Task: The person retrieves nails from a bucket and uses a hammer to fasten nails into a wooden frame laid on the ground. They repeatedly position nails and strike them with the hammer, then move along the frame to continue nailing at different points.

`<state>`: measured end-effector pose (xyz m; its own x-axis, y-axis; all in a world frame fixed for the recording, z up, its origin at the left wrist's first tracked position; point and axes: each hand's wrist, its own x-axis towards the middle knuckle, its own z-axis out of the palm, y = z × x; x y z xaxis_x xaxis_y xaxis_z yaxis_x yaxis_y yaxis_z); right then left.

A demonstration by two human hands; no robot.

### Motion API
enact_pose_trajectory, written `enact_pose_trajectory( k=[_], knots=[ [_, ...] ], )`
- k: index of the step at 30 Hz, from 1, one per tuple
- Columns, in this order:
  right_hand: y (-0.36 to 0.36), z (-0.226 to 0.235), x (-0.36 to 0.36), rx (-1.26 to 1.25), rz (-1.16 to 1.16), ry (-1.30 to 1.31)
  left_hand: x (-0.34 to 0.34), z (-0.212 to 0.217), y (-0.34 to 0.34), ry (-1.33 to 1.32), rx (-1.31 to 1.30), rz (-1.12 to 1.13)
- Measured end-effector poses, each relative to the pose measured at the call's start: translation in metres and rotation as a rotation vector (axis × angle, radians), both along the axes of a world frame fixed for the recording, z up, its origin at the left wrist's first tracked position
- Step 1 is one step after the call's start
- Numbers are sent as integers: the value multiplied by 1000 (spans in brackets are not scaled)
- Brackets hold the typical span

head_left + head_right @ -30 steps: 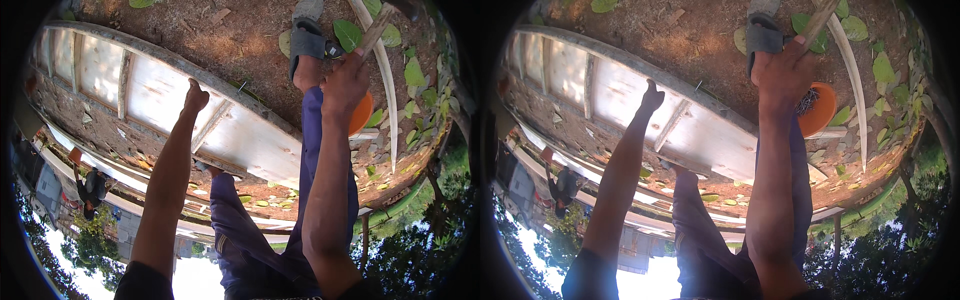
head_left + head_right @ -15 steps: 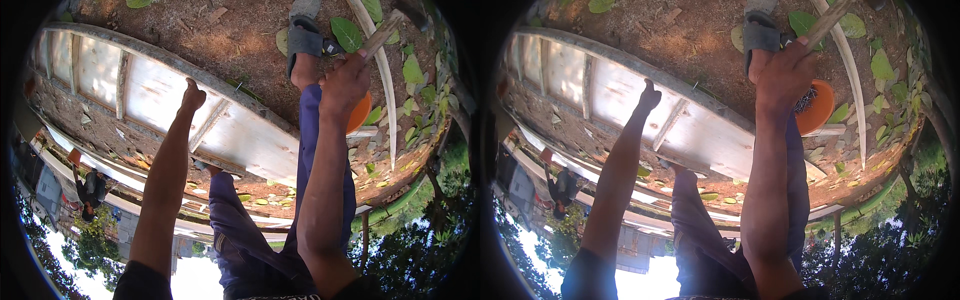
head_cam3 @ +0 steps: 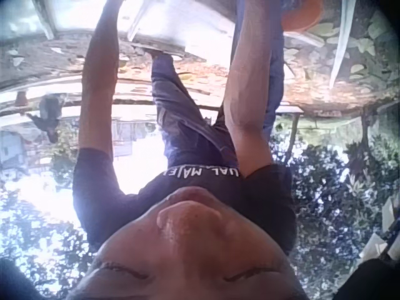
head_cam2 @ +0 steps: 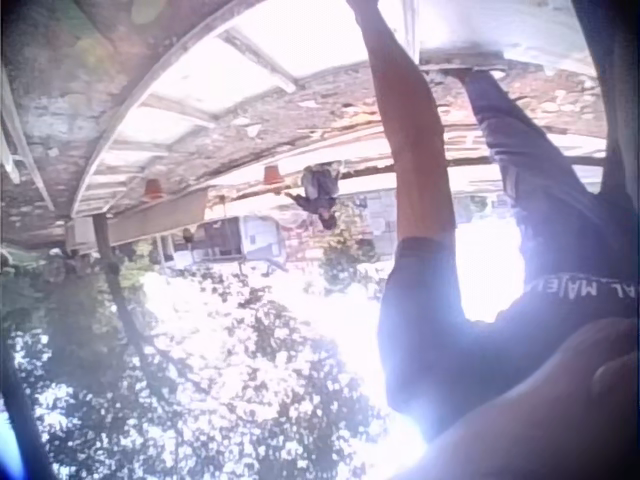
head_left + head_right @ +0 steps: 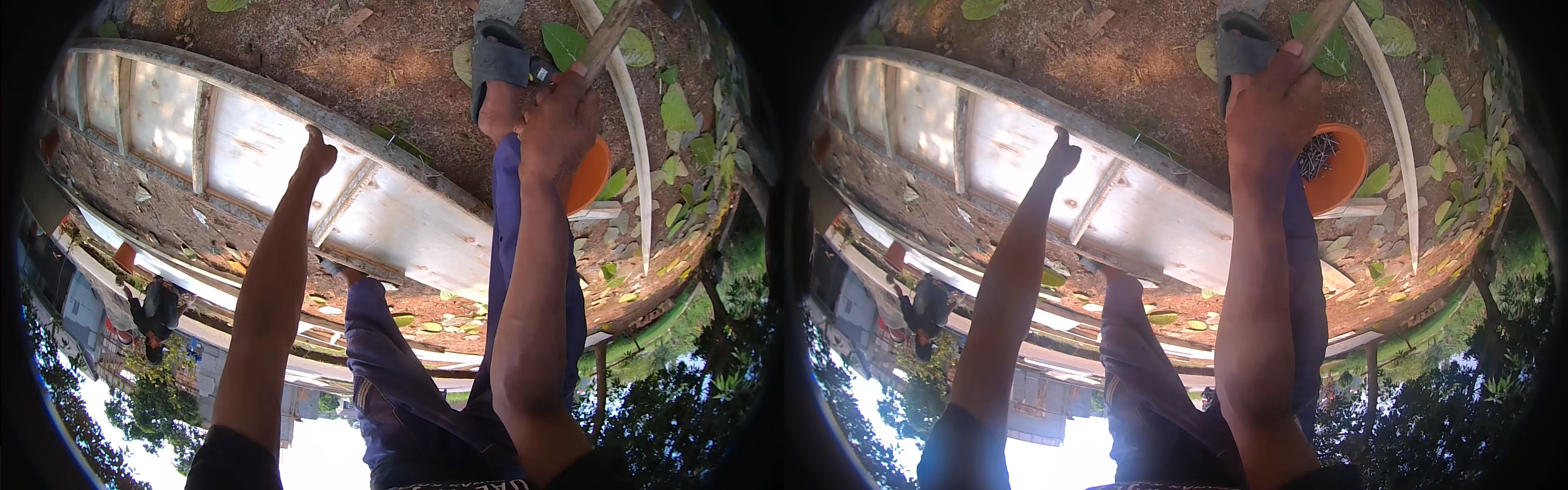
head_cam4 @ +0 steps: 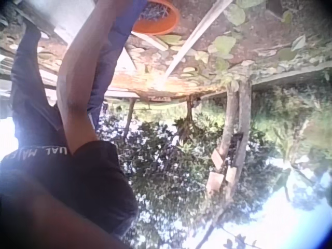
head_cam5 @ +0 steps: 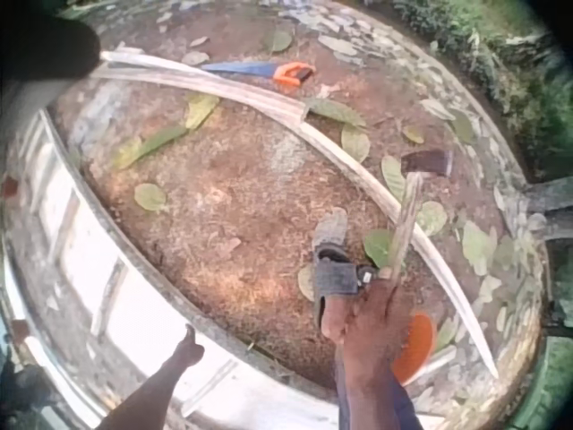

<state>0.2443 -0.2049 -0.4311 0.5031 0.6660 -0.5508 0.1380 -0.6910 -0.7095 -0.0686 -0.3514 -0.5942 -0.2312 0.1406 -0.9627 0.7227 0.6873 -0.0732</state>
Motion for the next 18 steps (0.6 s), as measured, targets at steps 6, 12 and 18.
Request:
enact_pose_trajectory(
  k=[6,12,18],
  knots=[
    [-186,-51,-61,-752,864,-70,5,-11,-1,-60,60,28],
    [-95,-27,-33,-530,562,-154,-3,10,7,-37,-48,-38],
    [-100,-49,-35,35,71,-212,-21,-33,-28,34,178,-135]
  ],
)
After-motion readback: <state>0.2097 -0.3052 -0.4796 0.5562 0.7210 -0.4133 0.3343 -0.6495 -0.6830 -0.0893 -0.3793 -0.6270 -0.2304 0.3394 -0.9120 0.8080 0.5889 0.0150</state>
